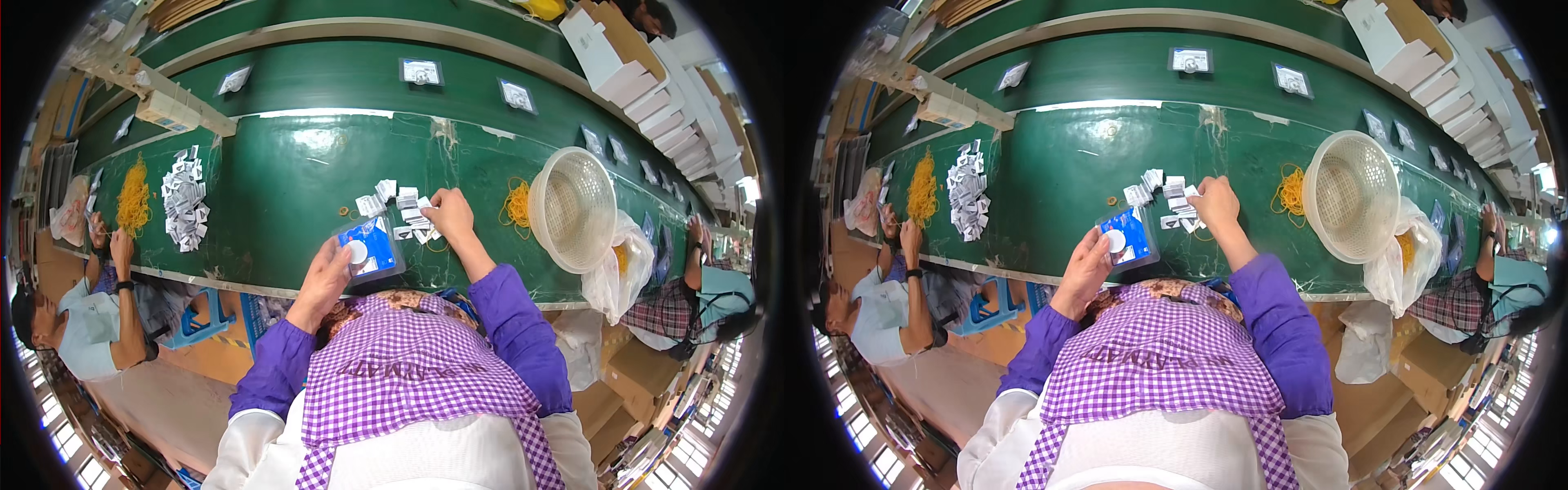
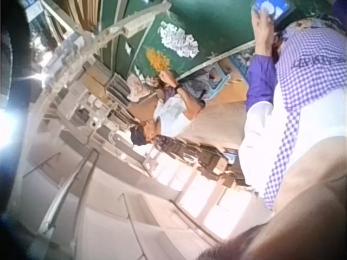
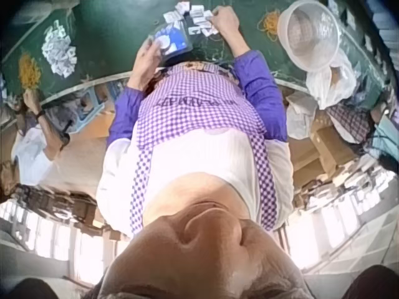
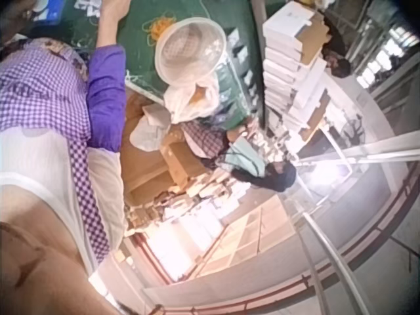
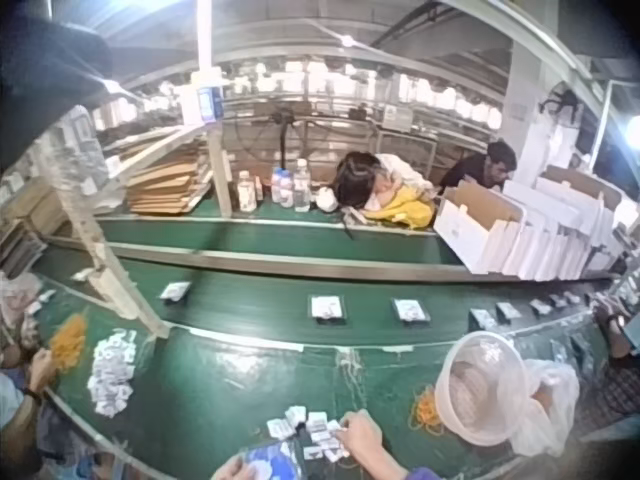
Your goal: The person assembles small plastic components by hand, securing them with rubber bands on a factory production line.
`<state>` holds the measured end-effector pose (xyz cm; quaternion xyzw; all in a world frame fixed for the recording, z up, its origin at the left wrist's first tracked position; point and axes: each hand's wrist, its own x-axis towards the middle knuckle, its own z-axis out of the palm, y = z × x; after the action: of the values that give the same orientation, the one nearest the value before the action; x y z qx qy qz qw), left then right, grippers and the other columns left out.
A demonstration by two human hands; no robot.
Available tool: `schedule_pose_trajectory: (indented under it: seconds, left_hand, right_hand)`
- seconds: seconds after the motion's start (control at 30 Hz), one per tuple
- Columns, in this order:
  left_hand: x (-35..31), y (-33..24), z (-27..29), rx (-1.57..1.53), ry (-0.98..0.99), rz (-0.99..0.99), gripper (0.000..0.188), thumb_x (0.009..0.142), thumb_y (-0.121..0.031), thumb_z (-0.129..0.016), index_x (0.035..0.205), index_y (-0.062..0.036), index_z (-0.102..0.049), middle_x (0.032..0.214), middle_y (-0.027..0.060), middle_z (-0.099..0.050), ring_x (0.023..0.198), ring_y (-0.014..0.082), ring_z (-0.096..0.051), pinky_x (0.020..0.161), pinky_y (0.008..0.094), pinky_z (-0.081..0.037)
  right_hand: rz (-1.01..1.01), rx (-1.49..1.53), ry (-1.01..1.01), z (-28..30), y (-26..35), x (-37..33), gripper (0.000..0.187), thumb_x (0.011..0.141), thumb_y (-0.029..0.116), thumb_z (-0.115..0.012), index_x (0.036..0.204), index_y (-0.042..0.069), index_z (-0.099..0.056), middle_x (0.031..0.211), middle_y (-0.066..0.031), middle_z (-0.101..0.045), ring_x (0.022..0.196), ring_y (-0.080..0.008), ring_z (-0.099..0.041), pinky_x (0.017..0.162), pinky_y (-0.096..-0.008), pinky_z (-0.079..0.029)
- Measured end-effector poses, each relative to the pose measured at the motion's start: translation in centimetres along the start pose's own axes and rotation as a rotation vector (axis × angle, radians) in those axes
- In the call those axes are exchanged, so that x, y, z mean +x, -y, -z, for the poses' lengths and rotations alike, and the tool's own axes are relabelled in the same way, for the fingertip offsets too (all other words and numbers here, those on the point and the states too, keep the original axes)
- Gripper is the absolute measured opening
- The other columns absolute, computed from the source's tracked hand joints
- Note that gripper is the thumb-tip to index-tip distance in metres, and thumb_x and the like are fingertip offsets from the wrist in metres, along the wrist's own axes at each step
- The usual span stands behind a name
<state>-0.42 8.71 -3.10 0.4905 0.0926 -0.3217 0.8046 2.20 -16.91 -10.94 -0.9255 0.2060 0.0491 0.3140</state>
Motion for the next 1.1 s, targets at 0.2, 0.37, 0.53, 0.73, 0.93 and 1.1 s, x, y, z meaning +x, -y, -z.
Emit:
schedule_pose_trajectory:
  seconds: [0.2, 0.37, 0.53, 0.73, 0.93, 1.1]
  left_hand:
    - [0.4, -0.1, 0.2, -0.030, 0.034, -0.010, 0.052, 0.092, -0.026, -0.051, 0.129, 0.0031, -0.031, 0.121, 0.0085, -0.047, 0.111, 0.0159, -0.047, 0.096, 0.0346, -0.038]
    - [1.0, -0.1, 0.0, -0.127, 0.038, 0.030, 0.053, 0.090, -0.026, -0.054, 0.128, 0.0034, -0.032, 0.120, 0.0085, -0.048, 0.111, 0.0159, -0.047, 0.096, 0.0340, -0.037]
    - [1.3, -0.9, -0.5, -0.137, 0.075, 0.036, 0.055, 0.089, -0.026, -0.056, 0.129, 0.0034, -0.031, 0.121, 0.0084, -0.048, 0.111, 0.0161, -0.047, 0.096, 0.0343, -0.037]
    - [1.3, -1.1, -0.9, -0.061, 0.089, 0.031, 0.058, 0.088, -0.026, -0.058, 0.130, 0.0022, -0.030, 0.122, 0.0088, -0.048, 0.111, 0.0166, -0.048, 0.092, 0.0352, -0.042]
    - [1.4, -1.0, -1.0, -0.060, 0.094, 0.004, 0.059, 0.088, -0.025, -0.058, 0.131, 0.0021, -0.029, 0.122, 0.0097, -0.048, 0.110, 0.0181, -0.049, 0.092, 0.0365, -0.043]
    - [1.4, -1.3, -1.7, -0.076, 0.092, 0.001, 0.057, 0.086, -0.022, -0.060, 0.129, 0.0027, -0.032, 0.118, 0.0091, -0.051, 0.105, 0.0170, -0.052, 0.089, 0.0339, -0.045]
  right_hand:
    - [-0.120, 0.383, 0.065, 1.6, 0.1, -0.3, 0.018, 0.068, 0.019, -0.072, 0.076, 0.007, -0.062, 0.065, -0.0056, -0.057, 0.059, -0.0155, -0.057, 0.052, -0.0312, -0.043]
    - [0.009, 1.030, 0.160, 5.8, 3.8, -4.5, 0.013, 0.083, 0.001, -0.055, 0.096, -0.002, -0.057, 0.076, -0.0051, -0.062, 0.065, -0.0101, -0.060, 0.058, -0.0200, -0.048]
    - [0.153, 1.127, 0.222, 8.0, 5.4, -7.2, 0.018, 0.084, 0.000, -0.056, 0.101, -0.005, -0.056, 0.085, -0.0071, -0.063, 0.073, -0.0095, -0.060, 0.061, -0.0194, -0.048]
    - [0.043, 1.244, 0.099, 8.3, 6.6, -7.8, 0.021, 0.086, 0.000, -0.055, 0.106, -0.004, -0.054, 0.084, -0.0047, -0.059, 0.067, -0.0079, -0.055, 0.058, -0.0185, -0.045]
    - [-0.019, 1.192, 0.133, 8.8, 7.1, -7.9, 0.012, 0.084, 0.000, -0.058, 0.096, -0.003, -0.057, 0.086, -0.0040, -0.059, 0.068, -0.0064, -0.054, 0.060, -0.0159, -0.042]
    - [0.106, 1.023, -0.018, 8.0, 5.8, -7.7, 0.007, 0.082, 0.003, -0.062, 0.086, -0.002, -0.059, 0.080, -0.0036, -0.059, 0.064, -0.0055, -0.052, 0.055, -0.0156, -0.040]
